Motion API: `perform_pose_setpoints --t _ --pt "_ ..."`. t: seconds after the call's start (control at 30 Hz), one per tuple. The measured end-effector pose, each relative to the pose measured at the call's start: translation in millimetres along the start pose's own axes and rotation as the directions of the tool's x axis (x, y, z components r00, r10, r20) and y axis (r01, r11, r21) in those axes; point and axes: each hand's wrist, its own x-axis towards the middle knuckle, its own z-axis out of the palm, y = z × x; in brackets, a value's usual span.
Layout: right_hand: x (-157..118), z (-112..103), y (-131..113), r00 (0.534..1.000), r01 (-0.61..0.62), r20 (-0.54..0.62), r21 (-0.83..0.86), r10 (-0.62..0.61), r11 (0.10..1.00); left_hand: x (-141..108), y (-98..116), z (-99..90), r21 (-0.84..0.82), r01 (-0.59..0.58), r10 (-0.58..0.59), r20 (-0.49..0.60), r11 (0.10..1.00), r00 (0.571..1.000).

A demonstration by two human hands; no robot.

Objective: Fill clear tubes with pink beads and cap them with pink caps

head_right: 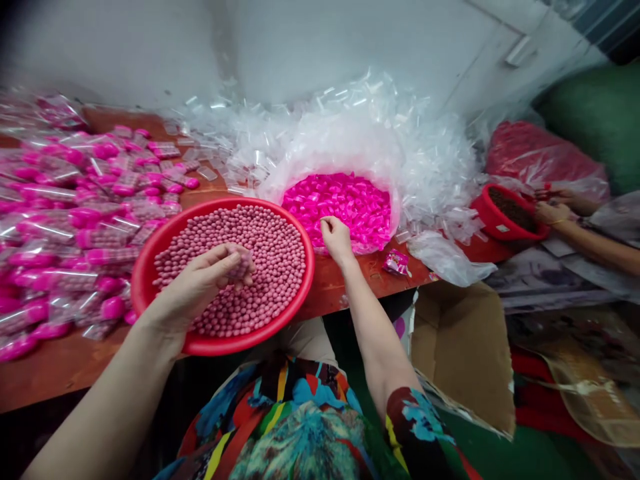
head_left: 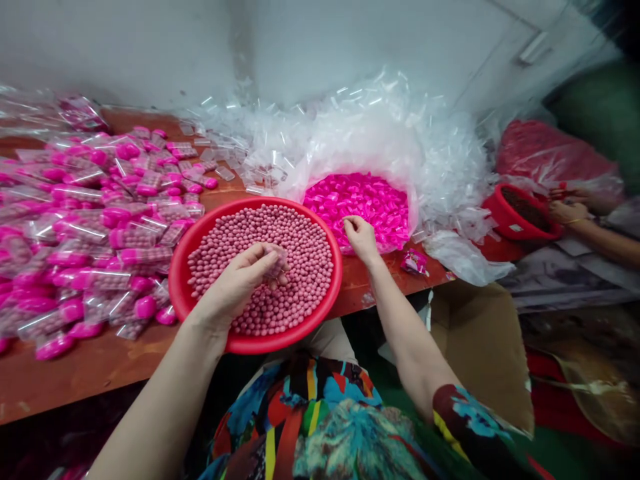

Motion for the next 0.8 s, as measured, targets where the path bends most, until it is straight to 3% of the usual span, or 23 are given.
perform_pose_setpoints --t 0.2,0.37,0.6,0.7,0.8 --pt "26 33 -21 0.979 0.05 0.204 -0.265 0.005 0.963 2 1 -2.1 -0.245 0.113 -0.121 -0.015 0.963 0.993" --pt "28 36 -15 0.973 0.063 0.228 -0.387 0.029 0.92 2 6 -5.8 -0.351 0.101 -0.102 0.016 0.931 0.995" --pt "31 40 -6 0.971 0.121 0.235 -0.365 -0.034 0.923 -5 7 -3.6 -0.35 0.024 -0.001 0.067 0.936 0.998" --pt "33 39 -5 0.983 0.105 0.176 -0.307 -0.052 0.946 -6 8 -3.8 -0.369 -0.008 0.04 0.081 0.929 0.996" --pt "33 36 -2 0.993 0.07 0.105 -0.23 -0.046 0.971 -4 8 -4.4 -0.356 0.012 -0.002 0.029 0.934 1.0"
